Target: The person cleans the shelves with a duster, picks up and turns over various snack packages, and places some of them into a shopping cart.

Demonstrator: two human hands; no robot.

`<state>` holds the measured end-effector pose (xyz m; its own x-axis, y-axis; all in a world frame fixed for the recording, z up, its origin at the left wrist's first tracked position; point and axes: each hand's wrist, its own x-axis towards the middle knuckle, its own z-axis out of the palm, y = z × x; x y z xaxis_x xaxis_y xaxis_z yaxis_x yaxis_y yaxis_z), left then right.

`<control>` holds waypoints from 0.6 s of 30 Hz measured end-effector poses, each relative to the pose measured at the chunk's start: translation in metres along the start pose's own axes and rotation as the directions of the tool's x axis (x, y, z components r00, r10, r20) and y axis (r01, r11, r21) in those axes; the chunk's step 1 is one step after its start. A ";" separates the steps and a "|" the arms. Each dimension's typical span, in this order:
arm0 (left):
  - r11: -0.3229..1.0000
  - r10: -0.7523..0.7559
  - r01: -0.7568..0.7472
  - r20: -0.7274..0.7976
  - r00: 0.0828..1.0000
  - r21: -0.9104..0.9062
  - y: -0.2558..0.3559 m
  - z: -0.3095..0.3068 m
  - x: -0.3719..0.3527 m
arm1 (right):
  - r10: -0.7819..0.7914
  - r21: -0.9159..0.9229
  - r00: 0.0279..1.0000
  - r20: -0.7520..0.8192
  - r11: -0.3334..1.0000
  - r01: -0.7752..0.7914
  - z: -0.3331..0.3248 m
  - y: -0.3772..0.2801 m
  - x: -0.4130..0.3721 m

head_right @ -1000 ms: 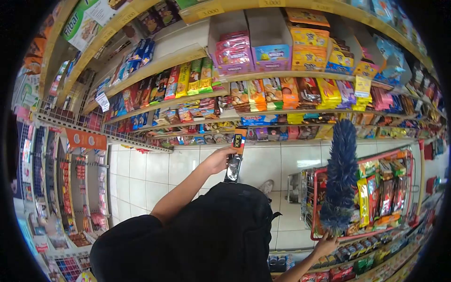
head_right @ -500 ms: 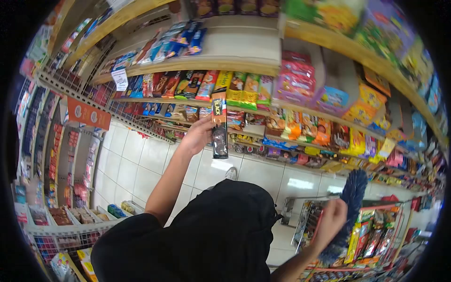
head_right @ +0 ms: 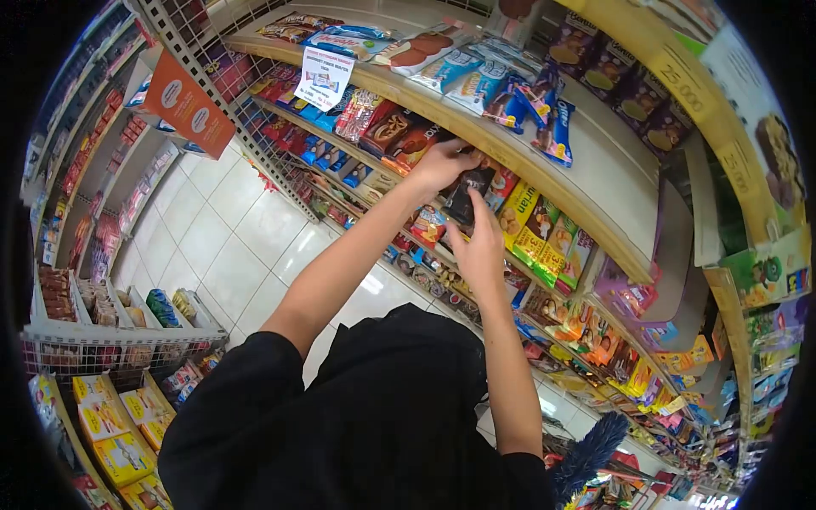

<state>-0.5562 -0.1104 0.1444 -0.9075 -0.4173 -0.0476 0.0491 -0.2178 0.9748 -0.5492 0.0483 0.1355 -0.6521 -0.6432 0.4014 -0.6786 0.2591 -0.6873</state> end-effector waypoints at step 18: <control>0.358 0.300 -0.162 0.051 0.953 0.920 -0.024 -0.016 0.053 | -0.098 -0.418 0.984 -0.146 0.908 0.028 0.022 0.001 0.024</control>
<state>-0.5993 -0.1412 0.1147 -0.8711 -0.4179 0.2580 -0.2193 0.8011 0.5568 -0.5582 0.0172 0.1317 -0.6252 -0.5529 0.5508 -0.7757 0.5185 -0.3599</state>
